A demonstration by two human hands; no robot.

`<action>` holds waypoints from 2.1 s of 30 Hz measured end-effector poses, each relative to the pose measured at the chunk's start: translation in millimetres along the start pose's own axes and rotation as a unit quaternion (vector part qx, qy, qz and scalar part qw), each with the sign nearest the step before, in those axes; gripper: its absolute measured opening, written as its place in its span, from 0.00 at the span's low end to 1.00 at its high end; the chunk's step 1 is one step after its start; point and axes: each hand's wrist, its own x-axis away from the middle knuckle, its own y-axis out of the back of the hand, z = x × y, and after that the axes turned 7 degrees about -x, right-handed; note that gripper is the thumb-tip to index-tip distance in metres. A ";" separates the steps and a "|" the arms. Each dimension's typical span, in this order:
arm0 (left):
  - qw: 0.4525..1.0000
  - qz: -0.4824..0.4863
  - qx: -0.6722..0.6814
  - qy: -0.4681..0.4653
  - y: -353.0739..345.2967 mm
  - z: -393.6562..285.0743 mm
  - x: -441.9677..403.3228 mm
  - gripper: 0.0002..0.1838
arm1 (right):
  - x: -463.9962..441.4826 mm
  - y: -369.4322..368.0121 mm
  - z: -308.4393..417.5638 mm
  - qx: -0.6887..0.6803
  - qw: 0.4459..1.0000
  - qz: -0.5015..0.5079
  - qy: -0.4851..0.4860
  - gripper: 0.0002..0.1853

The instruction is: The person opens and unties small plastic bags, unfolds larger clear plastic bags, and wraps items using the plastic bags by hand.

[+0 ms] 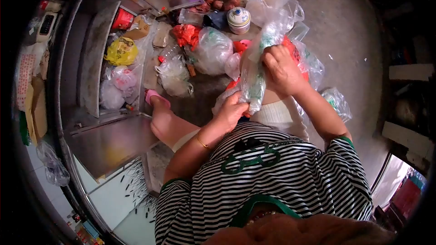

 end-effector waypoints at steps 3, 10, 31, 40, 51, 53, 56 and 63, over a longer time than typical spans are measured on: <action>0.999 0.025 0.026 0.020 -12.4 1.7 -1.8 0.16 | 5.4 3.6 -4.0 -0.030 0.994 0.076 0.073 0.18; 0.998 0.029 0.040 0.036 -17.8 6.3 -3.9 0.16 | 33.7 30.9 19.3 -0.017 0.972 0.226 0.065 0.38; 0.822 -0.078 -0.462 -0.323 -26.2 -43.1 11.4 0.10 | 43.7 8.6 8.9 -0.201 0.972 0.087 -0.088 0.15; 0.609 -0.131 -0.651 -0.434 -27.9 -40.0 -27.1 0.27 | 33.7 7.5 4.7 -0.219 0.965 0.051 -0.136 0.09; 0.600 -0.104 -0.666 -0.431 -28.2 -41.3 -52.7 0.25 | 34.9 13.1 12.6 -0.162 0.978 -0.060 -0.116 0.29; 0.593 -0.116 -0.661 -0.445 -27.1 -40.0 -57.3 0.22 | 34.7 14.0 12.3 -0.149 0.984 -0.050 -0.078 0.34; 0.572 -0.136 -0.667 -0.458 -27.8 -40.8 -62.2 0.16 | 43.4 7.9 4.4 -0.146 0.987 0.007 -0.065 0.36; 0.658 -0.122 -0.592 -0.450 -27.8 -45.7 -64.3 0.12 | 42.7 7.3 -5.1 -0.112 0.993 -0.026 -0.031 0.26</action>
